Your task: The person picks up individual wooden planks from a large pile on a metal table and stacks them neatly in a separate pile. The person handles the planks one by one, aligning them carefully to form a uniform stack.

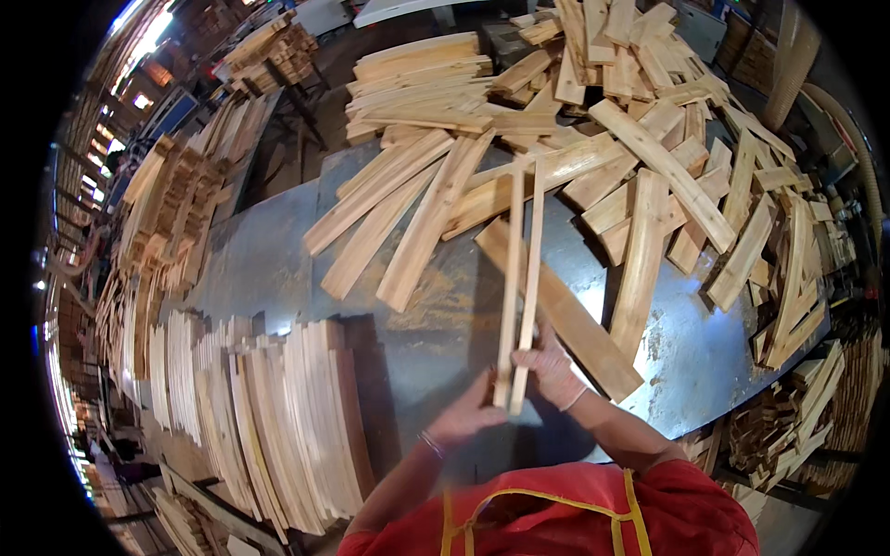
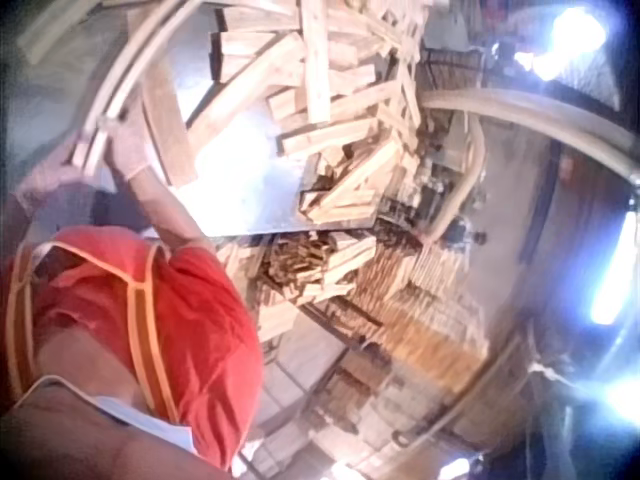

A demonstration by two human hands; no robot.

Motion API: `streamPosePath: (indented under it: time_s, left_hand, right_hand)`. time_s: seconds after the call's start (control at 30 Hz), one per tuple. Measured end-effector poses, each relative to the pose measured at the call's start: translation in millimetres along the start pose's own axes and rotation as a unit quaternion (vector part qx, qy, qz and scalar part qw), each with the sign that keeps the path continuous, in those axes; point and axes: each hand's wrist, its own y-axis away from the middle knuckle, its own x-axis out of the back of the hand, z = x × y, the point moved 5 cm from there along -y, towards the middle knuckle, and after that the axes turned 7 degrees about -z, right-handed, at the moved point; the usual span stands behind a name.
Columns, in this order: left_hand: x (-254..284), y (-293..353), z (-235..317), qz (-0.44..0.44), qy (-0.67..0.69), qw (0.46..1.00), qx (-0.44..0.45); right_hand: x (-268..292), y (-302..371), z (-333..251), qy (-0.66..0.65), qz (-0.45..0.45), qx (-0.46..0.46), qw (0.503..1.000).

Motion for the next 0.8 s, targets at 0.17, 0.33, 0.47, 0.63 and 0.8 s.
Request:
streamPosePath:
  time_s: [0.17,0.33,0.47,0.63,0.8]
  left_hand:
    - [-21,102,-69,0.093,0.179,0.975,0.09]
    - [-43,211,-47,-0.007,0.421,0.907,0.024]
    - [32,279,-74,0.297,-0.251,0.915,0.11]
    - [61,323,-69,0.485,-0.503,0.694,0.17]
    - [75,321,-72,0.46,-0.555,0.655,0.224]
  right_hand:
    - [-54,54,102,-0.037,0.01,-0.068,0.997]
    - [-93,38,141,-0.249,-0.021,-0.222,0.943]
    - [-157,46,180,-0.078,-0.011,-0.183,0.98]
    - [-263,53,207,0.298,-0.102,-0.212,0.925]
    - [-255,20,163,0.227,-0.297,-0.181,0.91]
